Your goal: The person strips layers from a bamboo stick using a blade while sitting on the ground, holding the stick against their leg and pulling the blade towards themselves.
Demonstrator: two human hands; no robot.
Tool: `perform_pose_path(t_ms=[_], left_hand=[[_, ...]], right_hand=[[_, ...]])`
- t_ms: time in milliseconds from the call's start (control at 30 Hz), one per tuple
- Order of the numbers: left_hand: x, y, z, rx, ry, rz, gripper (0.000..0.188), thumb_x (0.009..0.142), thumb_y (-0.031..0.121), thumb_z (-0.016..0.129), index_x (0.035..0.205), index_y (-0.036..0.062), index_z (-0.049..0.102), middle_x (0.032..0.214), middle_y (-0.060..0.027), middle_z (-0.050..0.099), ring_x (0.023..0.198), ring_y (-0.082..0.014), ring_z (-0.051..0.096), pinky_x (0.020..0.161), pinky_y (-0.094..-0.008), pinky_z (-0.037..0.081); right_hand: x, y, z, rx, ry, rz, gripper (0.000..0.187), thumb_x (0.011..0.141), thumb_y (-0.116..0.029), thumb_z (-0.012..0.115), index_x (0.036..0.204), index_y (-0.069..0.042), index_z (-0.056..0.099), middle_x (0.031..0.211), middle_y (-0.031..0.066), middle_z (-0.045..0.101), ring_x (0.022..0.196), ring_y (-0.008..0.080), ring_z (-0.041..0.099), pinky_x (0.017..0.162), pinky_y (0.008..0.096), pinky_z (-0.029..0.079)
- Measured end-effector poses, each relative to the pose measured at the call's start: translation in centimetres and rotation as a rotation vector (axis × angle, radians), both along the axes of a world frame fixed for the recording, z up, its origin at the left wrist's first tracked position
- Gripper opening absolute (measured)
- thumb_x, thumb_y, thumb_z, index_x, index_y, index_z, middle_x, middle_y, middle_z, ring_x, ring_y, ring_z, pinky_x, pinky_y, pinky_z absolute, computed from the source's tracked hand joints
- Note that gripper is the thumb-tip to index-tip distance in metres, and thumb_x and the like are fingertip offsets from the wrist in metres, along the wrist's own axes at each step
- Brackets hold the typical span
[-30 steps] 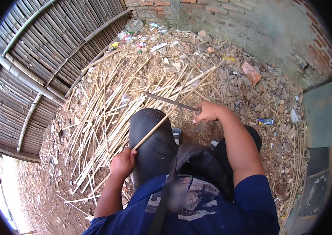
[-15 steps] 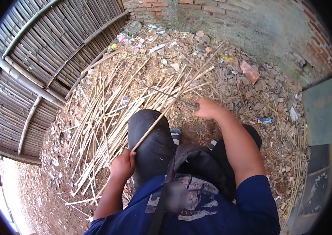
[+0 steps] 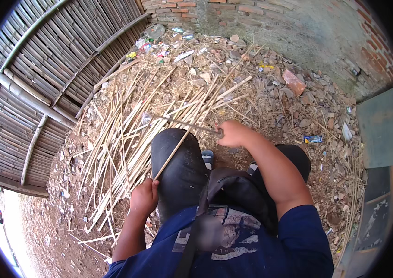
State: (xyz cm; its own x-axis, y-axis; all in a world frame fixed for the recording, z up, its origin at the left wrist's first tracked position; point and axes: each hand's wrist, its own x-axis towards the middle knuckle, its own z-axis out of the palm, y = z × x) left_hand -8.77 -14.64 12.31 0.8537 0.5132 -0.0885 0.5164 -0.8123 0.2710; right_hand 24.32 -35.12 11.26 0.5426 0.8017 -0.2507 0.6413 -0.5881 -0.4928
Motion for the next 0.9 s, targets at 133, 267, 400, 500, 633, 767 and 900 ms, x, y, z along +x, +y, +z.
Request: perform_pose_path(t_ms=[133, 267, 400, 500, 633, 767, 900], left_hand=[[0.0, -0.1, -0.7, 0.043, -0.078, -0.044, 0.028, 0.104, 0.030, 0.051, 0.092, 0.0048, 0.058, 0.076, -0.0248, 0.066, 0.069, -0.0485, 0.065, 0.062, -0.0589, 0.050], [-1.1, 0.7, -0.3, 0.026, 0.010, -0.027, 0.026, 0.104, 0.030, 0.052, 0.094, 0.0061, 0.058, 0.076, -0.0256, 0.066, 0.073, -0.0486, 0.065, 0.066, -0.0599, 0.051], [-0.7, 1.2, -1.2, 0.013, -0.045, -0.043, 0.030, 0.104, 0.032, 0.050, 0.094, 0.0050, 0.055, 0.074, -0.0261, 0.065, 0.073, -0.0497, 0.065, 0.066, -0.0601, 0.050], [-0.4, 0.1, -1.1, 0.021, -0.024, -0.020, 0.028, 0.104, 0.031, 0.050, 0.093, 0.0054, 0.055, 0.073, -0.0253, 0.064, 0.072, -0.0495, 0.065, 0.066, -0.0596, 0.050], [0.2, 0.1, -1.3, 0.057, -0.060, -0.020, 0.030, 0.103, 0.034, 0.052, 0.091, 0.0065, 0.054, 0.075, -0.0246, 0.066, 0.068, -0.0472, 0.066, 0.061, -0.0583, 0.051], [0.5, 0.8, -0.3, 0.041, -0.006, -0.017, 0.031, 0.104, 0.035, 0.049, 0.092, 0.0064, 0.052, 0.075, -0.0265, 0.065, 0.072, -0.0495, 0.064, 0.064, -0.0601, 0.050], [0.2, 0.1, -0.8, 0.044, -0.016, -0.024, 0.031, 0.104, 0.034, 0.049, 0.093, 0.0052, 0.053, 0.076, -0.0263, 0.065, 0.073, -0.0503, 0.064, 0.065, -0.0610, 0.049]], right_hand=[[-1.2, -0.3, 1.7, 0.051, -0.136, 0.078, 0.044, 0.071, -0.033, 0.078, 0.103, -0.004, 0.071, 0.092, 0.0212, 0.071, 0.087, 0.0376, 0.070, 0.079, 0.0449, 0.055], [1.4, -1.2, -0.7, -0.062, 0.088, -0.031, 0.061, 0.071, -0.033, 0.077, 0.125, -0.006, 0.069, 0.115, 0.0217, 0.071, 0.105, 0.0365, 0.069, 0.093, 0.0435, 0.054], [-0.2, 0.0, 0.0, 0.007, 0.054, -0.045, 0.053, 0.072, -0.028, 0.073, 0.121, -0.006, 0.072, 0.111, 0.0232, 0.071, 0.103, 0.0380, 0.069, 0.092, 0.0443, 0.054], [-1.8, 0.6, 2.1, -0.037, -0.043, 0.007, 0.048, 0.073, -0.023, 0.070, 0.116, -0.005, 0.073, 0.108, 0.0241, 0.071, 0.102, 0.0391, 0.069, 0.091, 0.0451, 0.055], [0.7, -0.9, -1.1, 0.009, -0.057, -0.058, 0.038, 0.073, -0.021, 0.068, 0.107, -0.006, 0.074, 0.103, 0.0232, 0.071, 0.099, 0.0400, 0.069, 0.087, 0.0476, 0.056], [1.0, -0.9, -0.2, 0.036, -0.050, -0.102, 0.029, 0.073, -0.020, 0.068, 0.098, -0.006, 0.074, 0.099, 0.0225, 0.071, 0.097, 0.0396, 0.069, 0.086, 0.0483, 0.056], [-3.9, 0.2, 4.8, -0.028, -0.171, 0.040, 0.027, 0.075, -0.021, 0.067, 0.097, -0.007, 0.074, 0.098, 0.0224, 0.071, 0.096, 0.0394, 0.069, 0.087, 0.0473, 0.056]])
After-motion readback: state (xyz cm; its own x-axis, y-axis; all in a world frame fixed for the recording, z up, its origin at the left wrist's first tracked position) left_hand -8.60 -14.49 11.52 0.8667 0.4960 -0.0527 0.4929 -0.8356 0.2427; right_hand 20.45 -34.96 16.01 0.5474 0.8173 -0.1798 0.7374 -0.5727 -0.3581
